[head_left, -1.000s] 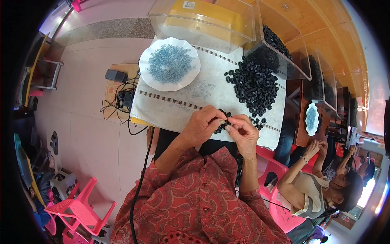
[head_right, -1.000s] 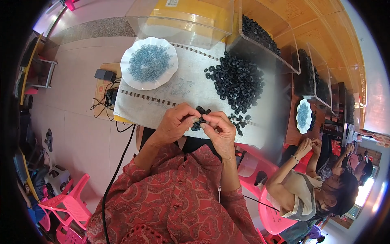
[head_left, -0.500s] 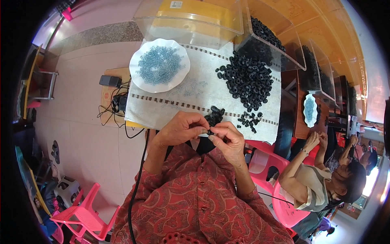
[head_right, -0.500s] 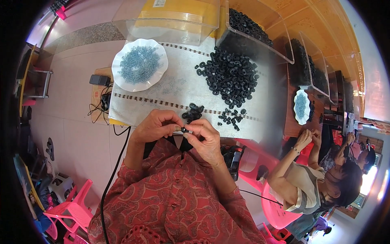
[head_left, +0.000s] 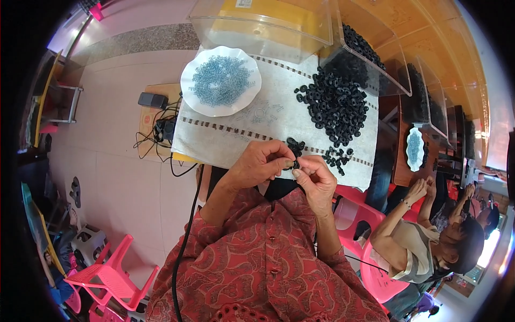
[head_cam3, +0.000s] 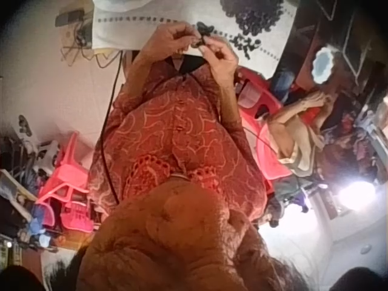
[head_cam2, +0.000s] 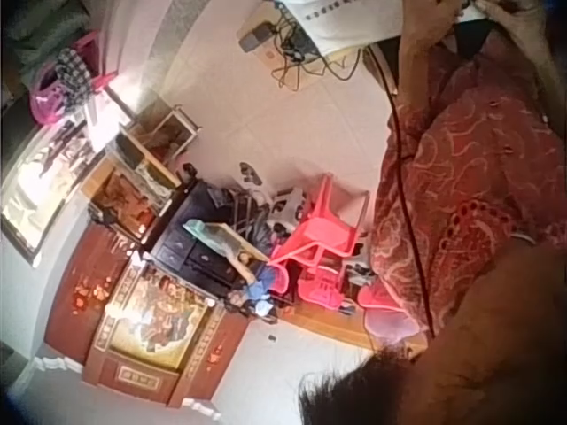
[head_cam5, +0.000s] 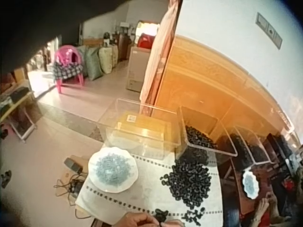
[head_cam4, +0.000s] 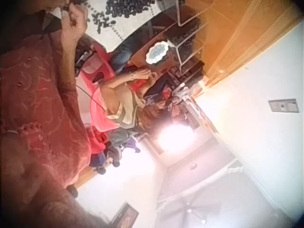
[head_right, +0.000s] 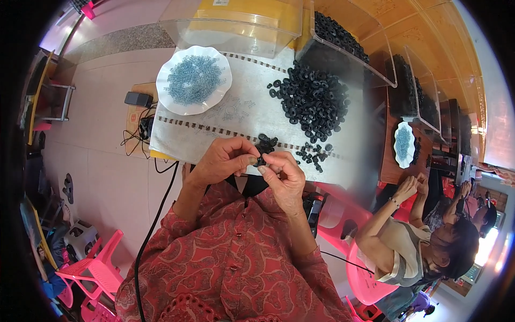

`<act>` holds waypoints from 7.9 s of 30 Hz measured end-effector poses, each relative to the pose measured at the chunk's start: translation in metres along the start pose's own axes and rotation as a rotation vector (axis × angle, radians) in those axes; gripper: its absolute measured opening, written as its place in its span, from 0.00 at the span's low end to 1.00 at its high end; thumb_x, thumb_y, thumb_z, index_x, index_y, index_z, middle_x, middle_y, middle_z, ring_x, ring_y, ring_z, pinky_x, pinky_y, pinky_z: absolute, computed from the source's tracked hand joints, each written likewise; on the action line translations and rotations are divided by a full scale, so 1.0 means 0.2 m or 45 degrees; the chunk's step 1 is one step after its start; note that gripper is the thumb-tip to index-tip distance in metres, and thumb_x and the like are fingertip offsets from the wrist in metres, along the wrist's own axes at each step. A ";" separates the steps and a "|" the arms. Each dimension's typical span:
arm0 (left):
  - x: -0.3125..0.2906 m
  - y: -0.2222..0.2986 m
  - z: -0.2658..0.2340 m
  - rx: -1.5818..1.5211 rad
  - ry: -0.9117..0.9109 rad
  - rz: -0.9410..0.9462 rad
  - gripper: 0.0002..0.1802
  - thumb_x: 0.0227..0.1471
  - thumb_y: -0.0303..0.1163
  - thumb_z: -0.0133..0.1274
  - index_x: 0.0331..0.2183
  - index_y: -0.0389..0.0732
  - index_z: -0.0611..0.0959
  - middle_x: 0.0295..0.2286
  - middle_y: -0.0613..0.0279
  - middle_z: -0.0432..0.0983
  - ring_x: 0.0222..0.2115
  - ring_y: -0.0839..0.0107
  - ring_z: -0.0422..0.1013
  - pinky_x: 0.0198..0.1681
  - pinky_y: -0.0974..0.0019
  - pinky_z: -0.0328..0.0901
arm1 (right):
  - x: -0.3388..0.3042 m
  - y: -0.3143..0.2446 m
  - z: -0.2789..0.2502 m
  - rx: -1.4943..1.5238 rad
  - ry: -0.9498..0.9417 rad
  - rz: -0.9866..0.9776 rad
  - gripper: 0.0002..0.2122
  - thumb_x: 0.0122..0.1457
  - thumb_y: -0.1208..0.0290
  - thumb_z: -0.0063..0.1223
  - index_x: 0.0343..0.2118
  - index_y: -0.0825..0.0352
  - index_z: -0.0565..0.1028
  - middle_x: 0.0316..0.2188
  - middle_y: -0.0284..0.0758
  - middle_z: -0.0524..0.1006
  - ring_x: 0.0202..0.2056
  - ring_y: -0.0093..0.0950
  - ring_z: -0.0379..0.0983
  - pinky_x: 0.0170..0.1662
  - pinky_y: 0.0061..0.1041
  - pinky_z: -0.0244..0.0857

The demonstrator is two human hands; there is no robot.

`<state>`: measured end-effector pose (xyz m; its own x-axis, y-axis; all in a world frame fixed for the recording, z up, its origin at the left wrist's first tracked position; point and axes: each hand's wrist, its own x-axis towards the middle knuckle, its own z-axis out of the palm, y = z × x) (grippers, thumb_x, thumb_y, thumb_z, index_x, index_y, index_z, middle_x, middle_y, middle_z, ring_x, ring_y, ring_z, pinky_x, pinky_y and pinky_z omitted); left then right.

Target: Manually assembling small black parts by inserting tiny silver pins or beads into them.

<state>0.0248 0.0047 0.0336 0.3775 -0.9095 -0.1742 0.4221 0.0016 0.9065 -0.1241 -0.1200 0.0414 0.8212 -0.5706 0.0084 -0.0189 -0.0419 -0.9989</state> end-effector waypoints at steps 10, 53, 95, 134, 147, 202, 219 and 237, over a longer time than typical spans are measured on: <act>0.01 0.00 0.03 0.097 0.112 0.103 0.05 0.56 0.26 0.52 0.34 0.36 0.79 0.22 0.71 0.72 0.20 0.86 0.66 0.22 0.80 0.63 | 0.02 0.03 -0.04 -0.001 -0.001 -0.013 0.11 0.52 0.87 0.57 0.38 0.70 0.77 0.34 0.29 0.73 0.26 0.12 0.65 0.29 0.11 0.60; 0.05 -0.07 0.06 0.534 0.177 0.498 0.04 0.51 0.24 0.55 0.32 0.36 0.78 0.23 0.62 0.73 0.23 0.71 0.70 0.26 0.68 0.64 | 0.01 0.04 0.00 -0.381 0.113 -0.197 0.10 0.51 0.85 0.59 0.37 0.70 0.78 0.36 0.33 0.74 0.29 0.16 0.66 0.32 0.14 0.63; 0.03 -0.18 0.13 -0.323 0.242 0.217 0.10 0.57 0.24 0.51 0.42 0.34 0.80 0.32 0.62 0.77 0.29 0.78 0.74 0.34 0.76 0.70 | 0.21 0.08 -0.29 -1.717 0.397 0.166 0.05 0.52 0.70 0.55 0.28 0.65 0.78 0.30 0.41 0.72 0.28 0.42 0.74 0.30 0.40 0.68; 0.06 -0.22 0.11 -0.776 0.179 0.129 0.10 0.58 0.25 0.50 0.42 0.34 0.79 0.29 0.61 0.77 0.26 0.77 0.73 0.31 0.75 0.69 | 0.13 -0.07 -0.05 0.083 -0.016 0.283 0.07 0.59 0.76 0.54 0.40 0.72 0.75 0.28 0.31 0.77 0.26 0.17 0.71 0.26 0.14 0.61; 0.06 -0.20 0.09 -0.793 0.123 0.088 0.10 0.59 0.25 0.49 0.41 0.34 0.80 0.29 0.62 0.77 0.26 0.78 0.72 0.30 0.76 0.69 | 0.12 -0.10 -0.04 0.072 -0.023 0.239 0.08 0.56 0.82 0.54 0.39 0.72 0.76 0.28 0.32 0.77 0.26 0.17 0.73 0.26 0.13 0.63; -0.08 -0.24 0.12 -0.270 0.162 0.198 0.06 0.55 0.23 0.53 0.35 0.32 0.80 0.25 0.62 0.76 0.22 0.80 0.72 0.24 0.75 0.70 | 0.02 0.10 -0.11 0.537 -0.284 0.453 0.03 0.53 0.80 0.60 0.31 0.72 0.77 0.27 0.36 0.76 0.23 0.21 0.75 0.25 0.17 0.71; -0.18 -0.31 0.16 -0.291 -0.159 -0.223 0.10 0.60 0.31 0.48 0.39 0.35 0.79 0.25 0.67 0.74 0.23 0.81 0.70 0.27 0.78 0.67 | 0.10 0.02 -0.14 0.066 -0.021 0.233 0.02 0.58 0.79 0.55 0.33 0.69 0.77 0.29 0.30 0.76 0.29 0.16 0.71 0.33 0.15 0.64; -0.03 -0.79 0.15 -1.623 0.027 -0.433 0.23 0.60 0.52 0.40 0.50 0.50 0.72 0.45 0.65 0.72 0.48 0.68 0.69 0.51 0.58 0.66 | 0.04 0.19 0.15 -1.114 0.032 -0.601 0.11 0.47 0.73 0.61 0.36 0.66 0.76 0.40 0.39 0.73 0.43 0.39 0.67 0.47 0.35 0.58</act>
<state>-0.0686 -0.0023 -0.0981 0.1067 -0.9357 -0.3364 0.9688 0.1740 -0.1767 -0.1014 -0.1024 0.0022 0.8406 -0.3566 0.4077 -0.1160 -0.8537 -0.5076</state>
